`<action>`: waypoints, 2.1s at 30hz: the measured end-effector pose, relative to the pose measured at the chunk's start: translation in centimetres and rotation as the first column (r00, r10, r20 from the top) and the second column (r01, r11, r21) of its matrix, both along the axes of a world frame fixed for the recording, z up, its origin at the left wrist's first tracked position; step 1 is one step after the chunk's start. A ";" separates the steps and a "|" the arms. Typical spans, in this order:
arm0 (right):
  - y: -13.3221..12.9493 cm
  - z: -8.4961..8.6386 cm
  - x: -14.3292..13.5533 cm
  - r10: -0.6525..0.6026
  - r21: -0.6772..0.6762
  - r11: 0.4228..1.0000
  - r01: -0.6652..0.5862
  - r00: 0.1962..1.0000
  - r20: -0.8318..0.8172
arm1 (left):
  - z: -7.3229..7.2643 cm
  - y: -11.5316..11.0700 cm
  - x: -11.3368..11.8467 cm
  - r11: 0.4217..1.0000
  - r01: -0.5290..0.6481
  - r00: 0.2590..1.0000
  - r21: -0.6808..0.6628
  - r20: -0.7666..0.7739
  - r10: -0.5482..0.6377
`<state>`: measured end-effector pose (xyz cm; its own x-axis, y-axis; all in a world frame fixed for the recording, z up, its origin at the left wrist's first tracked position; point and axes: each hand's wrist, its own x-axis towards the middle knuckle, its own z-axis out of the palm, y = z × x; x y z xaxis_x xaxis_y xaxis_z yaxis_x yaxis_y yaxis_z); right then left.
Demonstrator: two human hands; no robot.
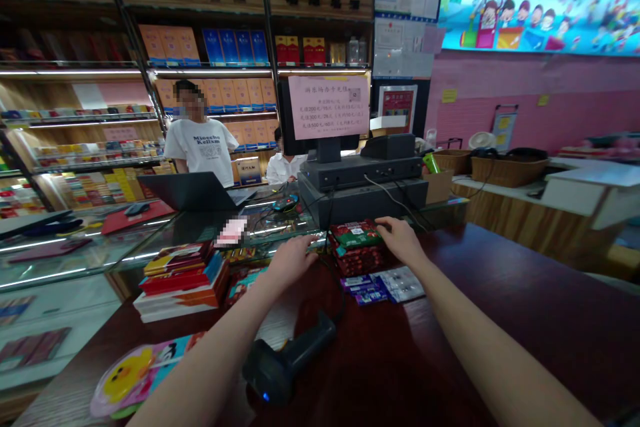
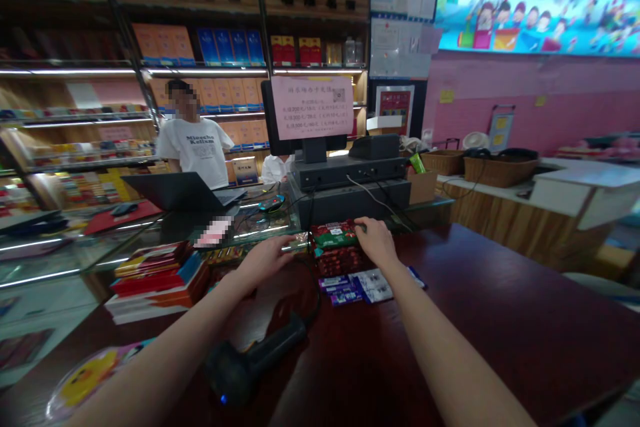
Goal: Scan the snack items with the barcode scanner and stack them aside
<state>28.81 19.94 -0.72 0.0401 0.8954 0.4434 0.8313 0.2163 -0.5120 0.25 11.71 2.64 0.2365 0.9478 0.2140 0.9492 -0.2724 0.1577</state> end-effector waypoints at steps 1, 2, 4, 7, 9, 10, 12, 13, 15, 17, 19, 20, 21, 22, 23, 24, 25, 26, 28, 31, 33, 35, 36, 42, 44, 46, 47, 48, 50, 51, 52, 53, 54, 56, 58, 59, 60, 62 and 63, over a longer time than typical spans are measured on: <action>0.2 -0.1 0.2 -0.002 -0.014 1.000 0.002 1.000 -0.016 | 0.0 0.4 0.4 1.000 0.011 1.000 0.009 0.013 -0.011; 0.3 -0.2 0.4 -0.002 -0.025 1.000 0.001 1.000 -0.029 | -0.1 0.7 0.8 0.999 0.024 0.999 0.022 0.026 -0.025; 0.6 -0.4 0.6 0.001 -0.039 0.999 -0.003 0.999 -0.051 | -0.2 1.4 1.5 0.998 0.040 0.998 0.040 0.040 -0.042; 1.1 -0.8 0.8 0.012 -0.064 0.998 -0.018 0.996 -0.087 | -0.4 2.4 2.3 0.998 0.035 0.998 0.055 0.047 -0.038; 1.4 -1.1 0.9 0.028 -0.077 0.996 -0.036 0.994 -0.109 | -0.6 3.0 2.7 0.997 0.031 0.998 0.068 0.045 -0.034; 1.6 -1.3 0.9 0.036 -0.082 0.996 -0.046 0.992 -0.119 | -0.6 3.2 2.9 0.997 0.030 0.999 0.077 0.042 -0.033; 2.0 -1.4 0.9 0.048 -0.087 0.994 -0.061 0.989 -0.142 | -0.7 3.5 3.3 0.995 0.034 0.999 0.095 0.028 -0.037; 2.2 -1.5 1.0 0.052 -0.090 0.994 -0.066 0.987 -0.154 | -0.7 3.7 3.5 0.994 0.037 0.999 0.106 0.019 -0.039; 2.6 -1.6 1.1 0.057 -0.096 0.993 -0.075 0.982 -0.179 | -0.7 3.9 3.9 0.990 0.045 0.999 0.134 -0.002 -0.045; 2.9 -1.8 1.2 0.061 -0.103 0.991 -0.084 0.976 -0.208 | -0.9 4.2 4.2 0.984 0.058 0.998 0.166 -0.023 -0.055; 3.3 -1.9 1.3 0.067 -0.108 0.990 -0.095 0.969 -0.238 | -1.1 4.5 4.5 0.977 0.076 0.997 0.199 -0.045 -0.068; 3.5 -2.0 1.3 0.070 -0.111 0.989 -0.101 0.965 -0.253 | -1.2 4.7 4.6 0.973 0.085 0.996 0.213 -0.056 -0.075; 3.6 -2.1 1.4 0.071 -0.115 0.988 -0.105 0.961 -0.268 | -1.2 4.9 4.6 0.969 0.096 0.994 0.226 -0.066 -0.083; 3.7 -2.2 1.4 0.071 -0.120 0.987 -0.108 0.957 -0.282 | -1.3 5.0 4.7 0.966 0.107 0.993 0.236 -0.076 -0.092; 3.9 -2.3 1.4 0.068 -0.125 0.986 -0.109 0.953 -0.295 | -1.4 5.1 4.7 0.963 0.119 0.991 0.243 -0.084 -0.102; 4.0 -2.3 1.5 0.064 -0.132 0.985 -0.108 0.950 -0.306 | -1.5 5.3 4.7 0.959 0.133 0.989 0.251 -0.092 -0.113; 4.1 -2.4 1.5 0.058 -0.139 0.985 -0.106 0.947 -0.317 | -1.5 5.3 4.7 0.955 0.146 0.987 0.260 -0.103 -0.123; 4.2 -2.4 1.5 0.052 -0.145 0.984 -0.105 0.943 -0.327 | -1.5 5.4 4.7 0.949 0.161 0.984 0.270 -0.116 -0.134; 4.4 -2.4 1.6 0.045 -0.155 0.982 -0.104 0.938 -0.344 | -1.6 5.4 4.6 0.939 0.185 0.979 0.290 -0.138 -0.150; 4.5 -2.4 1.6 0.047 -0.154 0.982 -0.109 0.931 -0.363 | -1.8 5.4 4.4 0.934 0.197 0.978 0.297 -0.132 -0.164; 4.5 -2.5 1.6 0.052 -0.144 0.983 -0.113 0.927 -0.371 | -2.0 5.3 4.3 0.940 0.175 0.984 0.292 -0.091 -0.154; 4.5 -2.4 1.6 0.062 -0.130 0.984 -0.119 0.925 -0.375 | -2.3 5.2 4.2 0.949 0.135 0.991 0.284 -0.034 -0.130; 4.5 -2.4 1.6 0.069 -0.121 0.985 -0.123 0.924 -0.376 | -2.4 5.2 4.1 0.953 0.115 0.993 0.280 -0.010 -0.117; 4.6 -2.3 1.3 0.108 -0.070 0.987 -0.143 0.923 -0.370 | -2.9 5.3 4.1 0.952 0.095 0.994 0.290 0.016 -0.104; 4.6 -2.2 1.2 0.113 -0.061 0.988 -0.145 0.921 -0.372 | -2.9 5.3 4.2 0.947 0.105 0.993 0.304 0.015 -0.115; 4.3 -2.1 1.0 0.120 -0.054 0.987 -0.150 0.919 -0.376 | -2.8 5.2 4.2 0.942 0.116 0.992 0.316 0.015 -0.127; 4.1 -2.0 1.0 0.123 -0.051 0.987 -0.153 0.918 -0.377 | -2.8 5.1 4.2 0.940 0.119 0.991 0.320 0.015 -0.131; 3.9 -1.9 0.9 0.128 -0.048 0.986 -0.157 0.917 -0.378 | -2.8 5.0 4.2 0.938 0.123 0.991 0.323 0.014 -0.135; 3.3 -1.7 0.7 0.142 -0.042 0.985 -0.170 0.914 -0.379 | -2.7 4.8 4.0 0.932 0.137 0.989 0.337 0.010 -0.149; 3.0 -1.6 0.6 0.151 -0.038 0.983 -0.179 0.912 -0.381 | -2.7 4.6 3.8 0.926 0.147 0.987 0.348 0.006 -0.159; 2.6 -1.5 0.5 0.162 -0.035 0.981 -0.189 0.909 -0.383 | -2.7 4.4 3.6 0.918 0.159 0.985 0.362 0.003 -0.172; 2.3 -1.4 0.4 0.173 -0.032 0.979 -0.201 0.906 -0.387 | -2.7 4.2 3.4 0.910 0.171 0.983 0.379 0.002 -0.185; 2.0 -1.4 0.2 0.183 -0.030 0.977 -0.211 0.902 -0.391 | -2.7 3.9 3.1 0.900 0.182 0.980 0.396 0.001 -0.199; 1.4 -1.2 -0.2 0.199 -0.027 0.973 -0.228 0.895 -0.400 | -2.6 3.4 2.3 0.880 0.205 0.975 0.428 -0.006 -0.224; 0.7 -1.1 -0.9 0.214 -0.023 0.969 -0.244 0.889 -0.405 | -2.4 2.8 1.4 0.859 0.234 0.968 0.456 -0.024 -0.252; 0.3 -1.0 -1.3 0.227 -0.021 0.966 -0.257 0.883 -0.410 | -2.4 2.5 0.9 0.847 0.251 0.963 0.468 -0.033 -0.267; -0.1 -0.8 -1.8 0.243 -0.019 0.961 -0.277 0.873 -0.424 | -2.3 2.2 0.3 0.836 0.267 0.958 0.479 -0.039 -0.283; -1.1 -0.5 -2.9 0.286 -0.025 0.940 -0.340 0.827 -0.483 | -2.1 1.4 -0.9 0.817 0.279 0.952 0.505 -0.033 -0.305; -1.6 -0.4 -3.5 0.302 -0.035 0.926 -0.376 0.792 -0.531 | -2.0 1.0 -1.5 0.809 0.273 0.951 0.521 -0.022 -0.307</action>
<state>25.27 18.33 -1.14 -0.0914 0.9420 0.3231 0.3301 0.3347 -0.8826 -1.30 12.72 0.63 0.4532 0.5863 0.6714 0.8062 -0.5910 -0.0280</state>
